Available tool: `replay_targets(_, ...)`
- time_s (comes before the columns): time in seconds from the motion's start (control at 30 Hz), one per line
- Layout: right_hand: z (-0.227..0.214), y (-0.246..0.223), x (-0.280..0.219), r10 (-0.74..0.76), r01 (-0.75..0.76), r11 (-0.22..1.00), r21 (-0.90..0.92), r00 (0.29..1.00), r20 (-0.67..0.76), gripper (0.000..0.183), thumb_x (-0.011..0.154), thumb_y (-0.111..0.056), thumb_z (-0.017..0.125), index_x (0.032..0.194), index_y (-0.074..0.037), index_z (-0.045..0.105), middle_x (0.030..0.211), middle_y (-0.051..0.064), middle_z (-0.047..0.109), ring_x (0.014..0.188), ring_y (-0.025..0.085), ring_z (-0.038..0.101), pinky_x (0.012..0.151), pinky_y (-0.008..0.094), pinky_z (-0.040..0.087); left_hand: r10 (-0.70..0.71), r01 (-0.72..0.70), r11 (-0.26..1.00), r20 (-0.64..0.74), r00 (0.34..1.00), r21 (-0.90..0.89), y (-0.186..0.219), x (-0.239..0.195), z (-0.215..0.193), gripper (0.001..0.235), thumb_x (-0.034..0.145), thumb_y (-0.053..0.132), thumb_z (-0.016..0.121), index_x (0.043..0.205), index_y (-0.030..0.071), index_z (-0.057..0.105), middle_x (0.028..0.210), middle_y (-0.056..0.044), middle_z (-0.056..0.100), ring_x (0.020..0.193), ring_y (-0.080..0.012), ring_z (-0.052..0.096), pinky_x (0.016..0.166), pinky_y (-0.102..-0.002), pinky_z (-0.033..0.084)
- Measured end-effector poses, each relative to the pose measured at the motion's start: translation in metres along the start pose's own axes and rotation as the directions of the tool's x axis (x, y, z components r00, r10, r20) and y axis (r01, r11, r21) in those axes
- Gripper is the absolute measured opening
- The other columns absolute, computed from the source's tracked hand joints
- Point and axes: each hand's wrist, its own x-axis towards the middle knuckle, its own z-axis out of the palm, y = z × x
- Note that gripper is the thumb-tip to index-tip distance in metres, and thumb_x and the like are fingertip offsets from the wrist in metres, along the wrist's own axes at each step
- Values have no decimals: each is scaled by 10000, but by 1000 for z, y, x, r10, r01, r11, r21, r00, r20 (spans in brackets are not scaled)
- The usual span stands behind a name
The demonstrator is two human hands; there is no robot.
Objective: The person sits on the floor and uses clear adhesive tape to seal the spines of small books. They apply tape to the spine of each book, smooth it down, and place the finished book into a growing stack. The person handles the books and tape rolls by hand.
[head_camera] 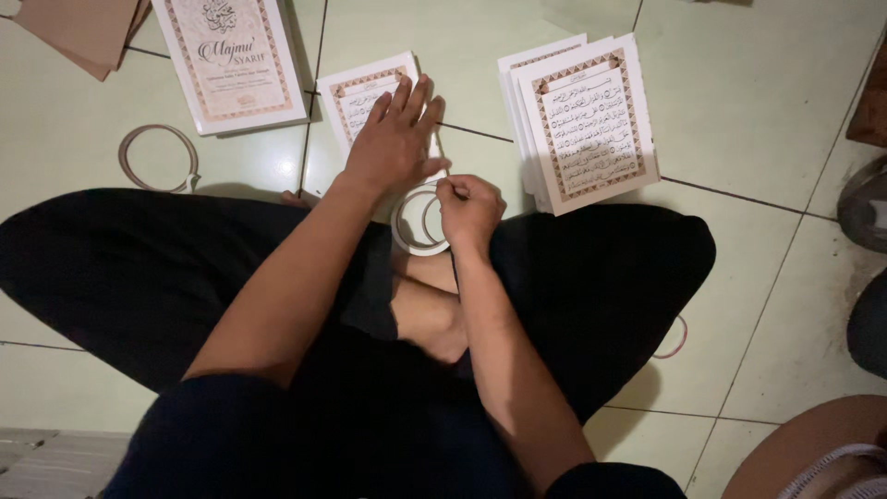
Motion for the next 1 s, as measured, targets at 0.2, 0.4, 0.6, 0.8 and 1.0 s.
replay_targets(0.2,1,10,5,-133,132,989,-61,991,-8,100,733,-231,722,730,-149,778,663,8,764,667,165,763,776,300,535,74,-79,992,-51,996,-98,-6,-3,3,660,855,556,743,1328,131,567,1696,-243,118,1552,-491,115,1215,-627,163)
replay_targets(0.4,-32,-19,13,244,-256,966,41,953,182,170,742,-187,648,721,-121,803,584,-28,709,546,122,717,568,236,550,96,-98,989,-22,995,-107,-10,0,2,738,777,587,726,1336,129,576,1695,-266,99,1554,-492,81,1205,-632,130)
replay_targets(0.6,-43,-12,2,399,-506,728,462,861,315,184,942,-92,661,1047,55,691,685,50,494,524,97,489,427,192,425,30,-29,999,29,999,-38,14,-21,-20,758,683,515,830,1358,207,672,1698,-264,217,1548,-520,201,1241,-633,199)
replay_targets(0.8,-72,-25,-18,332,-420,760,496,907,259,170,969,-126,672,1111,-35,686,741,41,501,534,106,538,410,180,471,53,-59,997,139,989,44,20,-30,-32,738,727,724,765,1285,243,718,1694,-213,243,1544,-485,255,1228,-636,268)
replay_targets(1.0,-88,-13,-15,274,-468,573,673,883,381,120,968,-106,672,1023,-10,626,710,-1,430,561,84,488,414,165,348,-345,346,938,-150,926,-20,27,-25,-48,748,923,590,681,1464,91,543,1556,-267,424,1423,-458,449,1074,-637,443)
